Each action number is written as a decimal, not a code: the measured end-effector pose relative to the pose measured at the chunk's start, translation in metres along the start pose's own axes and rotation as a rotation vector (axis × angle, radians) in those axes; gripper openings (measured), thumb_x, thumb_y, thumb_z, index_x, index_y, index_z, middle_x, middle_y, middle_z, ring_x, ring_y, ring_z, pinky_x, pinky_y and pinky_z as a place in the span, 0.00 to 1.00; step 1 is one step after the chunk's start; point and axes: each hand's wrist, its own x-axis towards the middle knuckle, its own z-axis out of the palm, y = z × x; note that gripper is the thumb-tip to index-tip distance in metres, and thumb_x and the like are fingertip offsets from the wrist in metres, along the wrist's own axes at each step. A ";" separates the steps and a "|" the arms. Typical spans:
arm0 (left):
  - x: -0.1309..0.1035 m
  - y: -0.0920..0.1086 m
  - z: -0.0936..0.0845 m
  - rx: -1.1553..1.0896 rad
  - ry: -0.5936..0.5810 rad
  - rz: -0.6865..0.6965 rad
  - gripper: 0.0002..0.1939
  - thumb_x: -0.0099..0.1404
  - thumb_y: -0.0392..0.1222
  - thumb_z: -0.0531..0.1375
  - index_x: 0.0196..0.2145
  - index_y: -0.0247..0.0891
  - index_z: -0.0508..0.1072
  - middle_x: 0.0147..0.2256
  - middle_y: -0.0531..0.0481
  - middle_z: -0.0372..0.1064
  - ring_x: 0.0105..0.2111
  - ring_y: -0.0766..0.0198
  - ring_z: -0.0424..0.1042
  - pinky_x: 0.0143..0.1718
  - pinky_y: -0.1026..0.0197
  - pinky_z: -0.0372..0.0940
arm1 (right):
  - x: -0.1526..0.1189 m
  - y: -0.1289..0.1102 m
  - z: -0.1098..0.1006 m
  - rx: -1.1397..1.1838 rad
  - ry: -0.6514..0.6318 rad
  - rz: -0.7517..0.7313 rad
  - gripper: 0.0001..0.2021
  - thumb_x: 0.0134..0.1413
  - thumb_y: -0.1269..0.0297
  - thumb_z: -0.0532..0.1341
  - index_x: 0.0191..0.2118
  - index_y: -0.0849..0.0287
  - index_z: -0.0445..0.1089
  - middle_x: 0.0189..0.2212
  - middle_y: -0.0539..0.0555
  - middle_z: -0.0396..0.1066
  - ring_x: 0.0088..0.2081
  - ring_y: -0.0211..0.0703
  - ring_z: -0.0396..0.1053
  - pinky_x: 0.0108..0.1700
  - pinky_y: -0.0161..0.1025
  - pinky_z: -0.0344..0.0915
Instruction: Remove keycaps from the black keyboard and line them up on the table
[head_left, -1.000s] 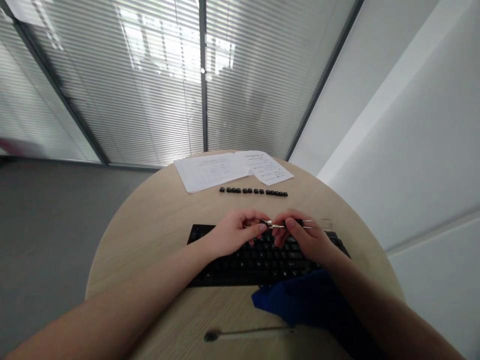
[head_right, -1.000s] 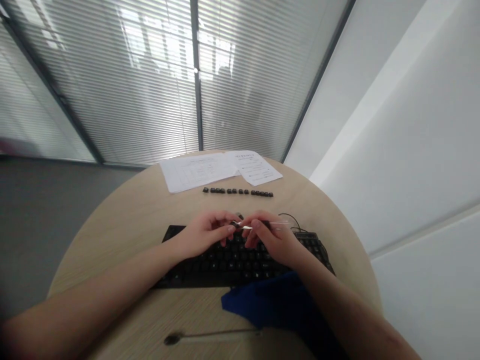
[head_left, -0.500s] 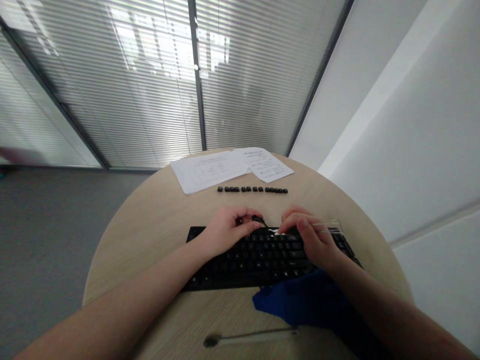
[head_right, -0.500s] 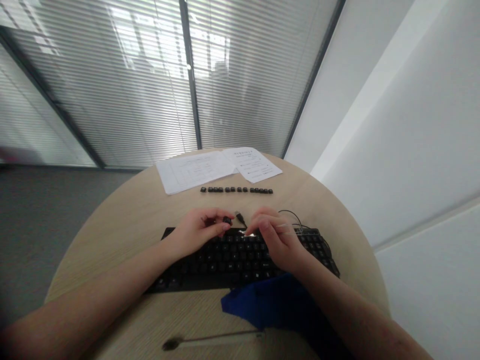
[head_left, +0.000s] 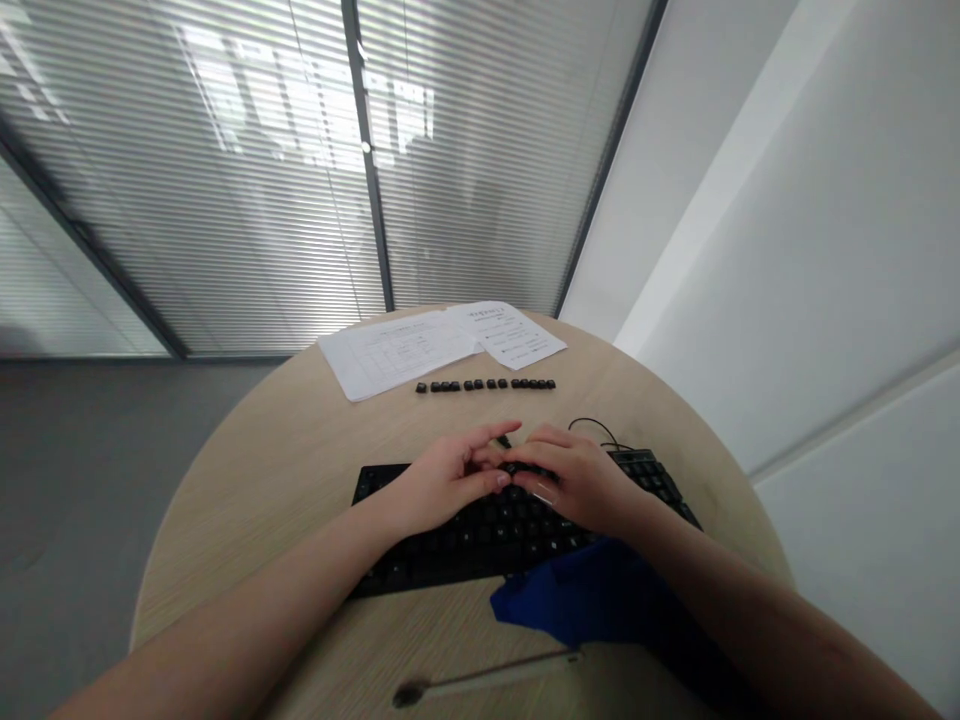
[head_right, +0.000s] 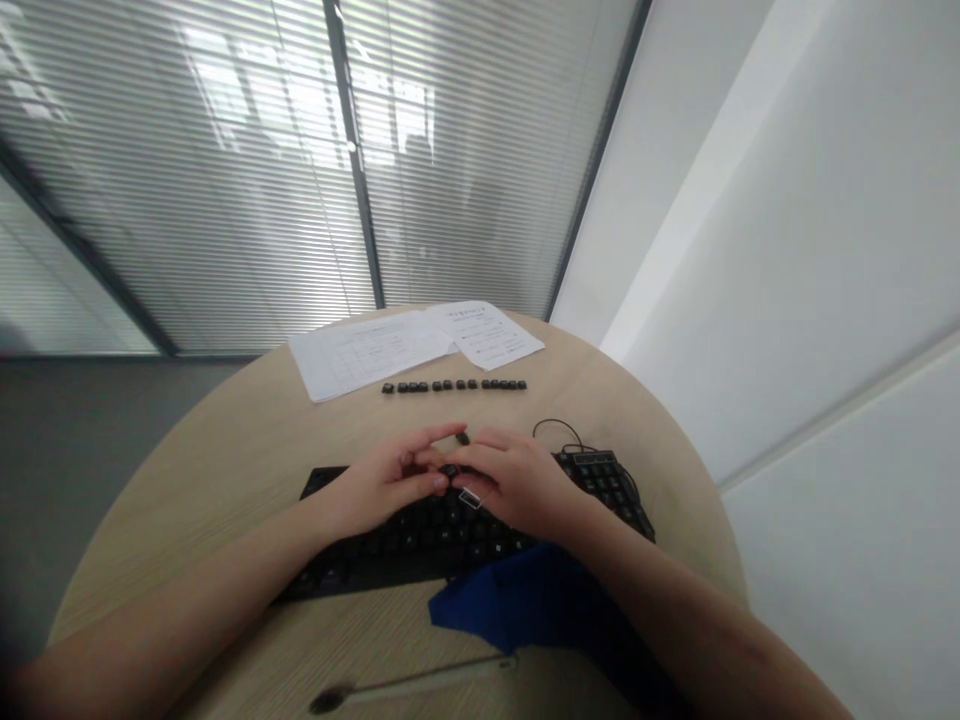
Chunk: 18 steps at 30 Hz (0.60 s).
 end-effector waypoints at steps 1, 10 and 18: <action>0.000 0.000 -0.001 0.025 -0.004 0.004 0.33 0.67 0.39 0.59 0.68 0.41 0.58 0.36 0.52 0.77 0.37 0.62 0.75 0.47 0.53 0.70 | 0.000 0.000 -0.001 0.006 -0.006 0.001 0.09 0.66 0.63 0.60 0.49 0.54 0.75 0.38 0.54 0.76 0.38 0.42 0.74 0.40 0.39 0.70; 0.002 0.005 -0.020 0.675 0.038 0.102 0.21 0.76 0.44 0.47 0.44 0.38 0.80 0.51 0.45 0.77 0.53 0.56 0.72 0.60 0.51 0.62 | 0.009 0.094 -0.067 -0.099 -0.136 0.433 0.11 0.60 0.59 0.64 0.45 0.54 0.79 0.34 0.53 0.78 0.30 0.42 0.69 0.37 0.40 0.67; 0.003 -0.003 -0.015 0.848 -0.068 -0.012 0.22 0.72 0.39 0.49 0.57 0.37 0.75 0.49 0.41 0.77 0.50 0.52 0.73 0.57 0.48 0.65 | 0.018 0.211 -0.035 -0.088 -0.232 0.616 0.09 0.53 0.68 0.65 0.39 0.59 0.81 0.31 0.54 0.79 0.33 0.45 0.72 0.39 0.40 0.67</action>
